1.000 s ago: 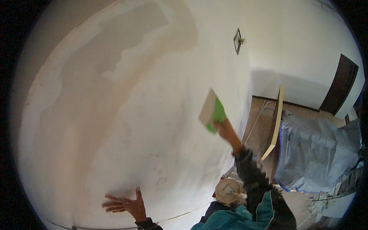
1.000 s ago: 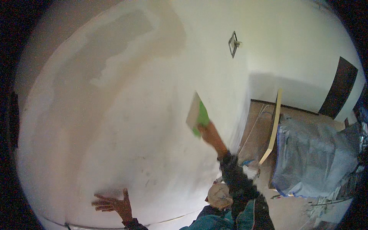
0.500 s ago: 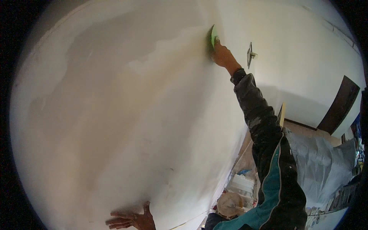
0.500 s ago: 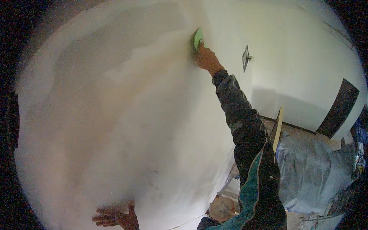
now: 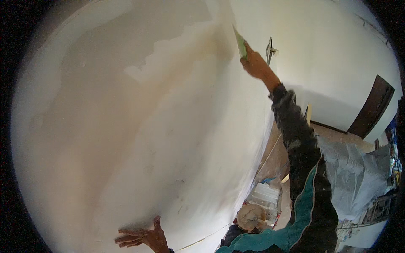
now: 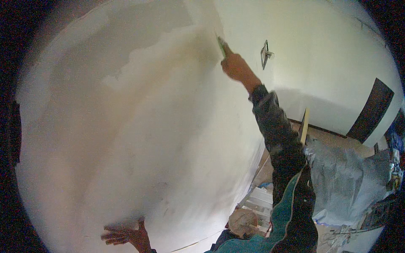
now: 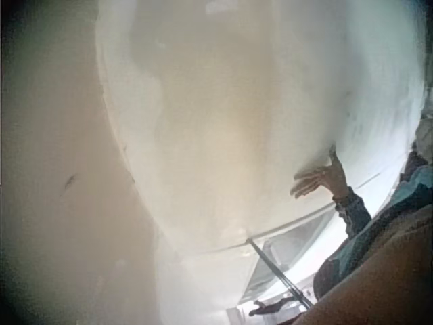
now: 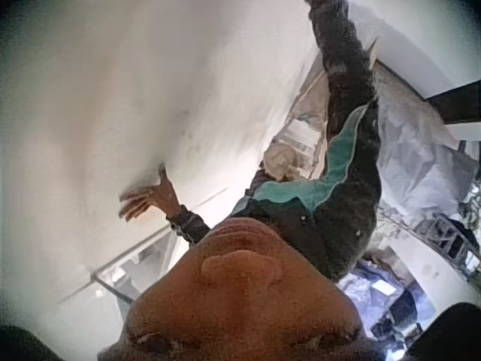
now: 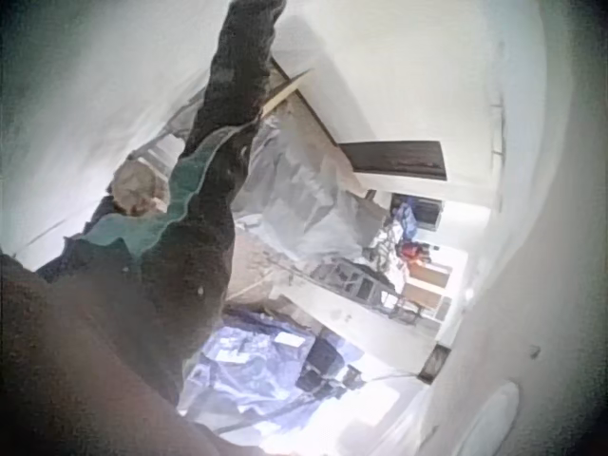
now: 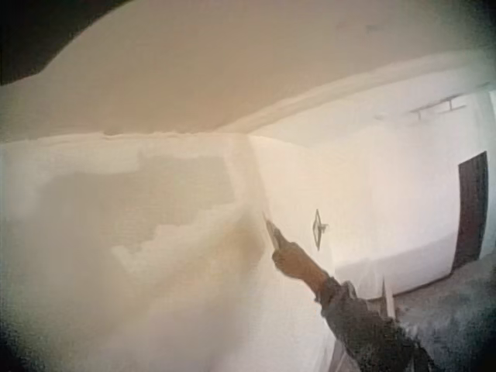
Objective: The person applies and smooths plaster onto the wall and ceiling using a plastic scraper, then scoops more plaster onto the scraper using a putty knife.
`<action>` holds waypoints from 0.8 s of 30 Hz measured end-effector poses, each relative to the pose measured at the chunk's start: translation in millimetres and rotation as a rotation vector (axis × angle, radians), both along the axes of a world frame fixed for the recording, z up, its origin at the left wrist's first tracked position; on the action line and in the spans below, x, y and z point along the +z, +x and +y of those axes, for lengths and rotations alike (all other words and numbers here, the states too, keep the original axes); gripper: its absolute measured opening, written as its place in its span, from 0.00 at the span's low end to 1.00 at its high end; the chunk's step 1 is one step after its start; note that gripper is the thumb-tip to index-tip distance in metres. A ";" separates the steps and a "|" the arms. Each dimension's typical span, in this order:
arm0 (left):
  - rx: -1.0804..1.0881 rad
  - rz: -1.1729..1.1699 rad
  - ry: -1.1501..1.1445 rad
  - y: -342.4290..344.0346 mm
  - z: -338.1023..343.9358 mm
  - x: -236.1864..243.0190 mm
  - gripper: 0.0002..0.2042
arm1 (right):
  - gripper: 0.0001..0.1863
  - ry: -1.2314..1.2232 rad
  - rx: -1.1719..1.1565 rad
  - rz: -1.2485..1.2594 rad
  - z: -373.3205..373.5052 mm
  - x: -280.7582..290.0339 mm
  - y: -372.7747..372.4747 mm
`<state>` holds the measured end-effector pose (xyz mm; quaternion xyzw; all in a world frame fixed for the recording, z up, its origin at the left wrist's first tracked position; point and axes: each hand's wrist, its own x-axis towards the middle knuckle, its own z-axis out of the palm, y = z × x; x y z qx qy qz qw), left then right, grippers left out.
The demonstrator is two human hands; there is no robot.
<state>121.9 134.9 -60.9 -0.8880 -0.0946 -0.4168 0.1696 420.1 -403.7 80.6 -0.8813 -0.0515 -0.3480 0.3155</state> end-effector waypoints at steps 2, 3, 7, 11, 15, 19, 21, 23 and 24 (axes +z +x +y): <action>0.341 0.036 -0.029 -2.0 -33.1 19.5 0.66 | 0.38 0.057 -0.026 -0.071 -23.2 6.2 29.4; 0.317 0.033 -0.023 2.2 -30.2 18.2 0.66 | 0.38 0.062 -0.050 -0.074 -53.8 2.6 54.3; 0.087 0.028 -0.057 -2.2 13.1 -13.5 0.67 | 0.38 -0.143 0.018 -0.320 -37.4 -1.7 98.4; 0.106 0.073 -0.034 -2.3 -2.0 -2.7 0.67 | 0.37 -0.065 -0.056 -0.081 17.2 10.2 42.3; 0.015 0.126 -0.347 -0.9 -1.8 -10.1 0.67 | 0.37 -0.141 0.044 -0.056 48.6 10.3 -27.7; 0.377 0.056 0.028 -3.8 -25.8 10.7 0.66 | 0.42 -0.017 0.248 0.057 41.3 5.7 -44.9; 0.246 0.025 0.018 -2.7 -10.7 1.5 0.66 | 0.38 0.013 0.095 -0.003 20.9 8.5 -35.9; 0.152 0.013 0.018 1.3 1.1 -8.7 0.66 | 0.39 0.029 0.014 -0.030 0.3 9.1 -8.5; 0.120 0.010 0.021 3.2 7.5 -15.2 0.66 | 0.40 -0.004 -0.061 -0.052 -7.4 9.6 8.4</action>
